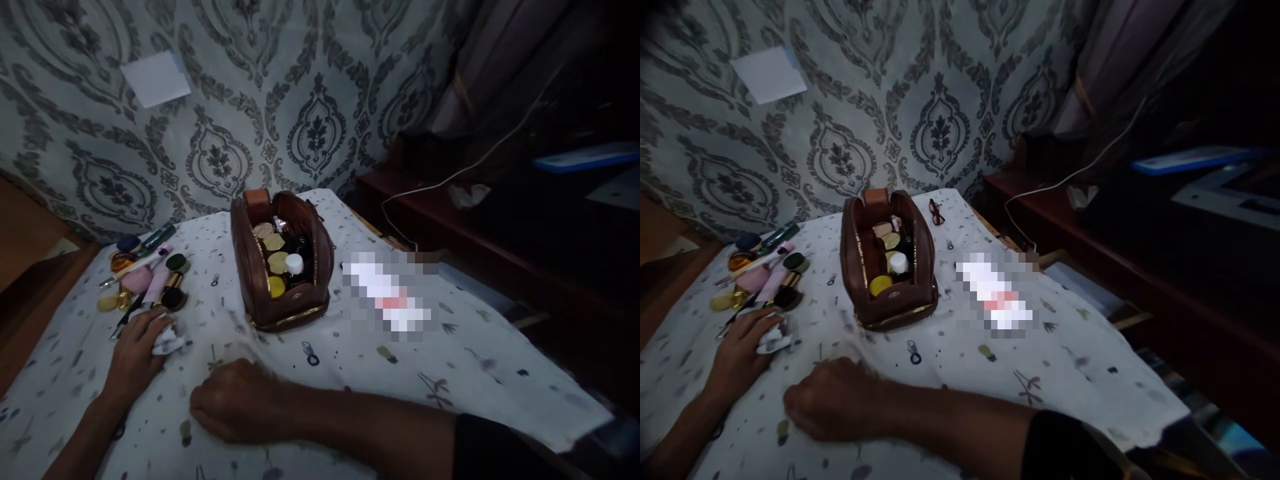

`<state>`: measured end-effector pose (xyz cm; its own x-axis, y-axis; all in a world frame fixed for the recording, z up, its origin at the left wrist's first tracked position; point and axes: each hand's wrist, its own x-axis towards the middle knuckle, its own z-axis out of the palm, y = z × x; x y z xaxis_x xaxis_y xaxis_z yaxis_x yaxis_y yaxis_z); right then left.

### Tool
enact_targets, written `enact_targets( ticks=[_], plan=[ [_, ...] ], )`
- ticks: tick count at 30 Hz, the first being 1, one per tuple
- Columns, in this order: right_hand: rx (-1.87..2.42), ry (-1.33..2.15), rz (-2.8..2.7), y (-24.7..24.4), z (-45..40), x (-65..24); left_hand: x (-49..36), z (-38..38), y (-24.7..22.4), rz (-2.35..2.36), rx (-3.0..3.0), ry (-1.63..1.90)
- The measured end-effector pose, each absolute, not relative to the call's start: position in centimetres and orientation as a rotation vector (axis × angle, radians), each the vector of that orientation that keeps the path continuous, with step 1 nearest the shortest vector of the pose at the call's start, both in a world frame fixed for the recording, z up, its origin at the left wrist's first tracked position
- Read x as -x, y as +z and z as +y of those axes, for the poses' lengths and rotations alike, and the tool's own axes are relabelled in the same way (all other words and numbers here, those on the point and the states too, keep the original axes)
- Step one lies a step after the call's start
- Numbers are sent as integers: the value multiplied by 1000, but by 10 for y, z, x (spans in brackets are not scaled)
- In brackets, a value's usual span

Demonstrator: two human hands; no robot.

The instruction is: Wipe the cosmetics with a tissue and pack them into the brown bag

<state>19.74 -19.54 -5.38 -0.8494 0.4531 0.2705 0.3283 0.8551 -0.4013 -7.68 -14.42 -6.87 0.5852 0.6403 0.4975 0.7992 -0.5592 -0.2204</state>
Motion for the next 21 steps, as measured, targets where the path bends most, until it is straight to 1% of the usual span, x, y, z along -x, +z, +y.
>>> enact_targets(
  ticks=[3, 8, 12, 21],
  plan=[
    [525, 401, -2736, -53, -196, -200, 76, -140, -68, -1163, 2405, -528],
    [487, 344, -2693, -64, -197, -198, 72, -134, -68, -1188, 2447, -573],
    [478, 331, -2670, -69, -198, -196, 73, -135, -69, -1227, 2454, -575],
    [485, 353, -2691, -63, -196, -198, 71, -136, -70, -1284, 2457, -608]
  ],
)
